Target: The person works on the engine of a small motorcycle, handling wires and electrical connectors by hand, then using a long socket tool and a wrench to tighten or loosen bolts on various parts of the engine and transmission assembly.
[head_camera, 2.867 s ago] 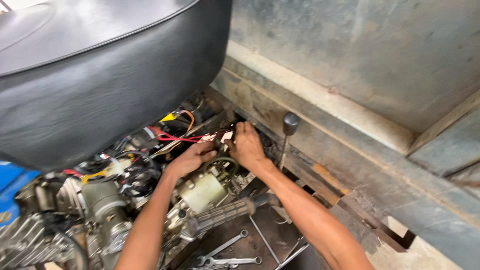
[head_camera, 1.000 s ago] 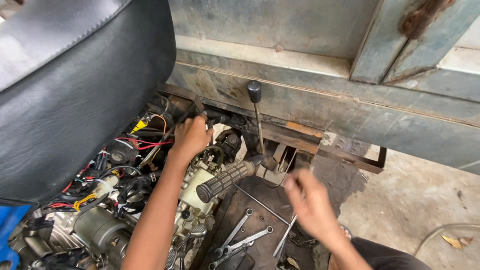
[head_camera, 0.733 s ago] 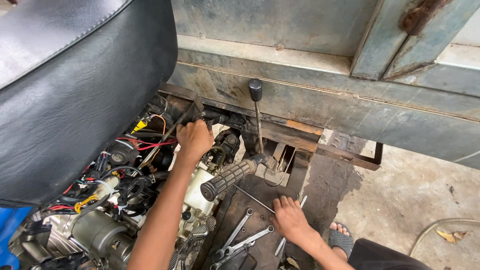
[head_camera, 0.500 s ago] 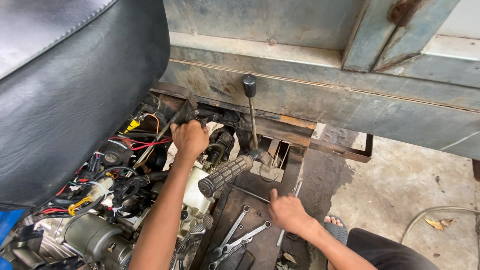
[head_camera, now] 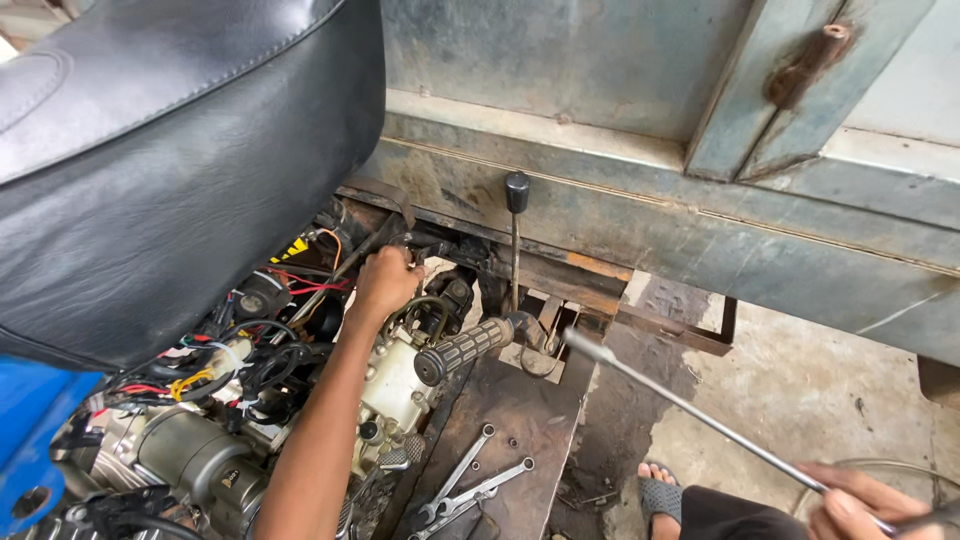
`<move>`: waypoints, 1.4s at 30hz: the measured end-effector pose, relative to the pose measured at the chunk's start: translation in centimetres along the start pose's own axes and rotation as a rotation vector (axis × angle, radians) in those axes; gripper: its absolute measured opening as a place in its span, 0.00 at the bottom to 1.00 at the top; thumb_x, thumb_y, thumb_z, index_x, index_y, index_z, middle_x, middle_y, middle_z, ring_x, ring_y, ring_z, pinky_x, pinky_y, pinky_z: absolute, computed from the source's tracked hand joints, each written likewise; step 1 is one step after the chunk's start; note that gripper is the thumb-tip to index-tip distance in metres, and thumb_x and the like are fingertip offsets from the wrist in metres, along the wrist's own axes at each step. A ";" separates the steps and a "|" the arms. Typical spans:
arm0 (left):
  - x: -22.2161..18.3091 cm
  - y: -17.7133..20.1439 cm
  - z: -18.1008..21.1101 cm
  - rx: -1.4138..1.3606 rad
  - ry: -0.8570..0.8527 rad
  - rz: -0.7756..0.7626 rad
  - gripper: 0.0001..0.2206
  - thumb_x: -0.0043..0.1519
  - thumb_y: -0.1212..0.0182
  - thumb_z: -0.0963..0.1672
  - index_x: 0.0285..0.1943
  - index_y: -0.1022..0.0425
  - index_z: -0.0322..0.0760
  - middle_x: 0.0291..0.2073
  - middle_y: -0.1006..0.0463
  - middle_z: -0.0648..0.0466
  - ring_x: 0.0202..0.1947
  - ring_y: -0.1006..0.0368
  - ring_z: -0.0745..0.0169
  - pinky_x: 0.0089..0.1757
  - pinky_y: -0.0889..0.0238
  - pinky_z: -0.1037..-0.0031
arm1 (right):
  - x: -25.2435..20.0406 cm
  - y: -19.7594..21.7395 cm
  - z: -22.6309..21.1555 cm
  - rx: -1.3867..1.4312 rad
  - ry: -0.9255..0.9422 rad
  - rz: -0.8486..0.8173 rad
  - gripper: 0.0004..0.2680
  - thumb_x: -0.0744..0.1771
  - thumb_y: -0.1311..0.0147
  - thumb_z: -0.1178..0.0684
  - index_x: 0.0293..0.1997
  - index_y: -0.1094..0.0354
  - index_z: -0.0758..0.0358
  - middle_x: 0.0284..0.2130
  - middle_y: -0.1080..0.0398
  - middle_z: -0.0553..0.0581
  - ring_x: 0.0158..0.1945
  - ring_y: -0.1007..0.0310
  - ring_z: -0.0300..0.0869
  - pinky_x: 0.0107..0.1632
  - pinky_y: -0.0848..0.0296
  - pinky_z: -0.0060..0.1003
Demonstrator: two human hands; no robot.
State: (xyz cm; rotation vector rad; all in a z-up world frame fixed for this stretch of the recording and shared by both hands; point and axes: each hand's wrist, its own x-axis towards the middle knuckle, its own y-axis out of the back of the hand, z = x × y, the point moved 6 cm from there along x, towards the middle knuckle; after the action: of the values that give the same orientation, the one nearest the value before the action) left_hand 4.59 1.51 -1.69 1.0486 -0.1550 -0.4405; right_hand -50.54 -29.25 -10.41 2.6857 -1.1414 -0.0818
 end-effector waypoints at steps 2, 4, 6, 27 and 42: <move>0.9 -0.6 -0.4 0.090 -0.077 0.018 0.15 0.63 0.40 0.50 0.32 0.22 0.36 0.42 0.21 0.33 0.50 0.31 0.24 0.47 0.40 0.45 | 1.2 -4.9 -4.9 0.466 -0.092 0.103 0.13 0.64 0.54 0.70 0.53 0.33 0.92 0.12 0.60 0.59 0.12 0.62 0.43 0.19 0.64 0.39; 1.2 -1.0 -0.7 0.058 -0.052 0.034 0.15 0.63 0.41 0.52 0.44 0.20 0.38 0.47 0.21 0.36 0.54 0.33 0.25 0.50 0.40 0.46 | 3.4 -9.8 -5.8 0.475 -0.131 0.097 0.12 0.65 0.50 0.67 0.51 0.28 0.85 0.13 0.56 0.55 0.13 0.60 0.39 0.19 0.64 0.35; 1.5 -1.2 -0.7 0.027 -0.023 0.047 0.20 0.63 0.41 0.53 0.56 0.19 0.40 0.53 0.21 0.38 0.58 0.34 0.26 0.53 0.39 0.46 | 5.8 -14.0 -7.4 0.484 -0.178 0.087 0.11 0.66 0.46 0.63 0.50 0.24 0.79 0.15 0.52 0.50 0.15 0.59 0.35 0.19 0.64 0.32; 1.5 -1.4 0.4 -0.033 0.015 0.065 0.11 0.63 0.39 0.47 0.48 0.15 0.40 0.42 0.16 0.41 0.44 0.22 0.33 0.42 0.36 0.55 | 13.0 -26.0 -7.1 0.930 -0.501 -0.187 0.03 0.69 0.46 0.61 0.42 0.31 0.70 0.16 0.55 0.47 0.15 0.62 0.32 0.15 0.66 0.28; 2.4 -2.0 -0.5 0.010 0.069 0.092 0.11 0.61 0.38 0.49 0.44 0.13 0.46 0.41 0.17 0.39 0.46 0.24 0.31 0.45 0.33 0.57 | 11.9 -26.7 -8.4 0.930 -0.520 -0.062 0.11 0.71 0.53 0.56 0.50 0.30 0.79 0.17 0.62 0.46 0.17 0.67 0.33 0.17 0.68 0.28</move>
State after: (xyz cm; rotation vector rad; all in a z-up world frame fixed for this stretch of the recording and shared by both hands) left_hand 6.35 0.02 -3.85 1.0607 -0.1438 -0.3206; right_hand -22.30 -18.33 -7.83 3.6638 -1.5130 -0.3558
